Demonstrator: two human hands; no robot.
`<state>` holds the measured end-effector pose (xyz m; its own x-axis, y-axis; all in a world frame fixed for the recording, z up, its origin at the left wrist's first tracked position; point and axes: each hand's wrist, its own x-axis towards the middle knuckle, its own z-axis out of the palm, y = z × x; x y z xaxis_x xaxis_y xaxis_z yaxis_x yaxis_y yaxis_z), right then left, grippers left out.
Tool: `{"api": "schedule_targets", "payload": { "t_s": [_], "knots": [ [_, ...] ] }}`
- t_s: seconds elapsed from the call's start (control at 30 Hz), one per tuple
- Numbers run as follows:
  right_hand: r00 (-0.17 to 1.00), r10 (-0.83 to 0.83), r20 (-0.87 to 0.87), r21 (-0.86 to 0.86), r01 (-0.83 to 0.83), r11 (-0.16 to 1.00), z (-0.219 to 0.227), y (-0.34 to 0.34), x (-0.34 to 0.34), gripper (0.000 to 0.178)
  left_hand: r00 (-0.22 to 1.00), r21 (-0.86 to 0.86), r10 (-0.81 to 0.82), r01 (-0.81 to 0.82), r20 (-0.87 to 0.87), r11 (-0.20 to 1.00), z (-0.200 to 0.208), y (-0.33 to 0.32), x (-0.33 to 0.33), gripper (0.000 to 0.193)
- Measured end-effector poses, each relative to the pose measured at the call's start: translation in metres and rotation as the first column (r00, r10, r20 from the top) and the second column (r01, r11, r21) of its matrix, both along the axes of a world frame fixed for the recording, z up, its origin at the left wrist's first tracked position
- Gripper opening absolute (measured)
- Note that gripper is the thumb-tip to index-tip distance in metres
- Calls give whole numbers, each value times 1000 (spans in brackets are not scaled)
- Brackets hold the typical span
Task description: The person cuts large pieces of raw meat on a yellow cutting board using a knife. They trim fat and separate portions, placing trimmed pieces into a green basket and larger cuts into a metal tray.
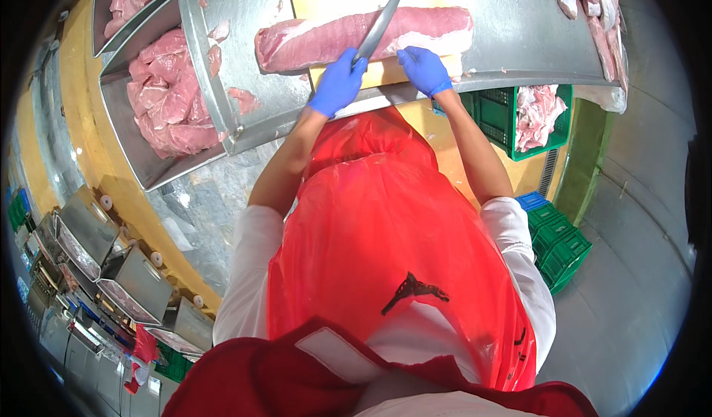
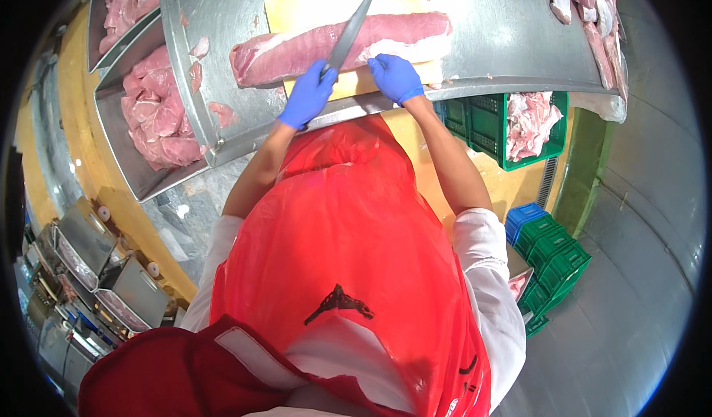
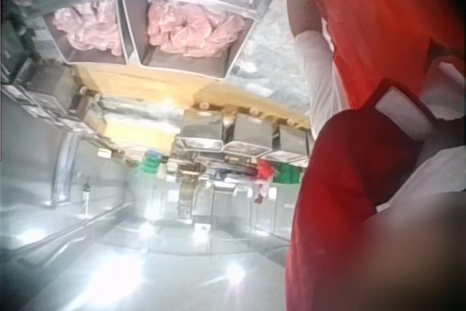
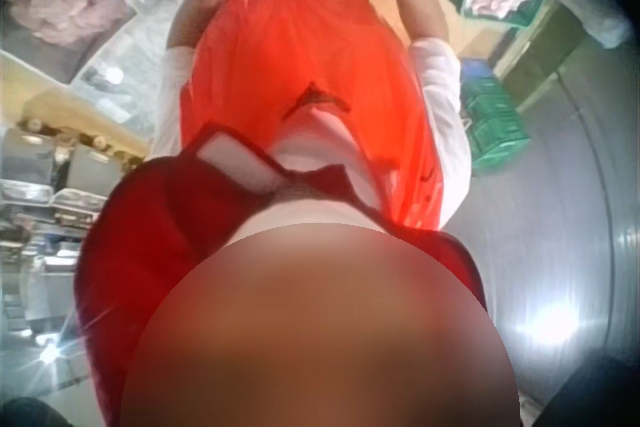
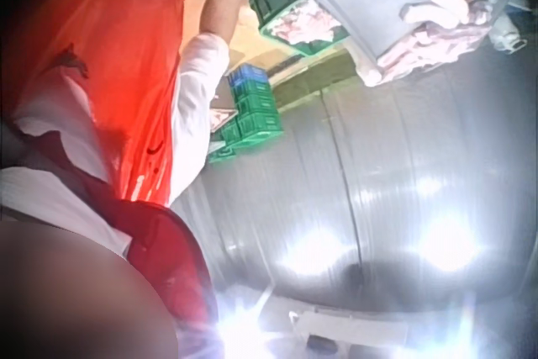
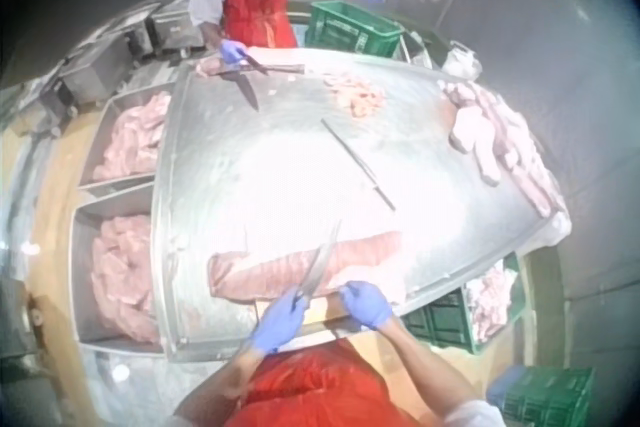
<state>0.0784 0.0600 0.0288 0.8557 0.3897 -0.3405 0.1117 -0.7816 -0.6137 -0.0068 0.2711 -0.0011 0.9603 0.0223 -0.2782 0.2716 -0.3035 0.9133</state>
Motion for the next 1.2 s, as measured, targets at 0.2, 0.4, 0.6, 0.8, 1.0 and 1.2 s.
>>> {"api": "schedule_targets", "payload": {
  "t_s": [0.2,0.4,0.6,0.8,1.0,1.2],
  "knots": [
    [994,-40,101,76,32,997,3,-1,-15,37,994,196,89,-99,60,975,-4,-41,14,26],
    [995,33,91,120,-44,992,2,-3,-3,37,990,164,118,-130,77,978,-10,-51,-12,27],
    [994,101,44,122,-106,987,8,-15,11,38,985,145,165,-169,41,975,-7,-73,-29,31],
    [992,97,76,284,-115,952,9,-28,19,37,981,174,193,-192,8,966,-25,-105,-55,34],
    [990,112,81,268,-130,955,18,-50,29,38,959,209,284,-279,7,937,-13,-126,-11,32],
    [998,53,-18,346,-43,937,28,-87,27,36,967,170,249,-256,60,952,-24,-137,-6,30]
  ]
}}
